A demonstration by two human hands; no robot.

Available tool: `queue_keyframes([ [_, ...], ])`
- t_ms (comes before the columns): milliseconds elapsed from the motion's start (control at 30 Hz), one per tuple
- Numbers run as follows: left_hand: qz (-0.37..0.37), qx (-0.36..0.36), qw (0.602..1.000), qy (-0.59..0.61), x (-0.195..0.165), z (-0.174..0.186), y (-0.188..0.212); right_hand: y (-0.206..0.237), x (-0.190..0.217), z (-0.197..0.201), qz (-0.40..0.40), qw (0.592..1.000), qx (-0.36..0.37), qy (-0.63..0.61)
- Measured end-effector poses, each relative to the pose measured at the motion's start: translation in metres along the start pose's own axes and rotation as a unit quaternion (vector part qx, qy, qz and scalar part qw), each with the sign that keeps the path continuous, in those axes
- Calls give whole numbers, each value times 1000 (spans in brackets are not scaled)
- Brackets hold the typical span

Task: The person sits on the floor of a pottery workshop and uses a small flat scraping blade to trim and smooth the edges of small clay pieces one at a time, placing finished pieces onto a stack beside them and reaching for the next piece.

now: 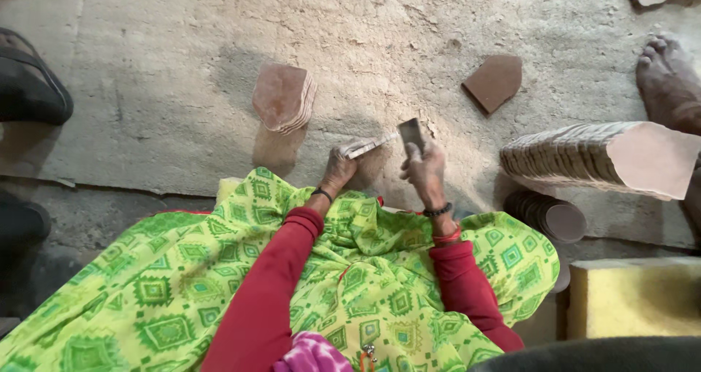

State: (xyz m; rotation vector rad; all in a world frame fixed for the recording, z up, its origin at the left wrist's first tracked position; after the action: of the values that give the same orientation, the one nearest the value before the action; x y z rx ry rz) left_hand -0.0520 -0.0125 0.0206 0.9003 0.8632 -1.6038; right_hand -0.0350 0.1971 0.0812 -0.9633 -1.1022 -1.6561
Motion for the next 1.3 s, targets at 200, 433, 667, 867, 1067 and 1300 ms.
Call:
queue_keyframes([
  [200, 3, -15, 1000, -2, 20, -6, 3, -18, 15, -16, 140, 973, 17, 182],
  [433, 50, -9, 998, -49, 33, -22, -9, -23, -6, -22, 33, 998, 57, 8],
  [667, 44, -16, 999, 23, 9, -17, -4, -15, -2, -22, 215, 937, -12, 275],
  [867, 26, -43, 998, -26, 23, -23, -9, -27, -3, -18, 219, 930, -35, 292],
  [1067, 83, -51, 994, -39, 20, -31, -15, -29, -29, -8, -3, 997, 44, 67],
  [1300, 107, -10, 983, -147, -10, -40, -28, -9, 0, -5, 297, 867, -89, 390],
])
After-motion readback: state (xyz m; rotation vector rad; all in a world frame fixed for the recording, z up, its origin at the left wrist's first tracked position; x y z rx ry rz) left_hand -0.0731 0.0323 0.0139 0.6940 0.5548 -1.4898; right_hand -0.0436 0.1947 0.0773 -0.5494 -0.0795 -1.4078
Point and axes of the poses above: each hand's wrist, its own y-axis away from the middle knuckle, its own z-axis out of the back of the hand, x = y × z, the point moved 5 cm from there along -y, towards the middle knuckle, and after that the axes turned 11 degrees about z, right-handed, at the moved point
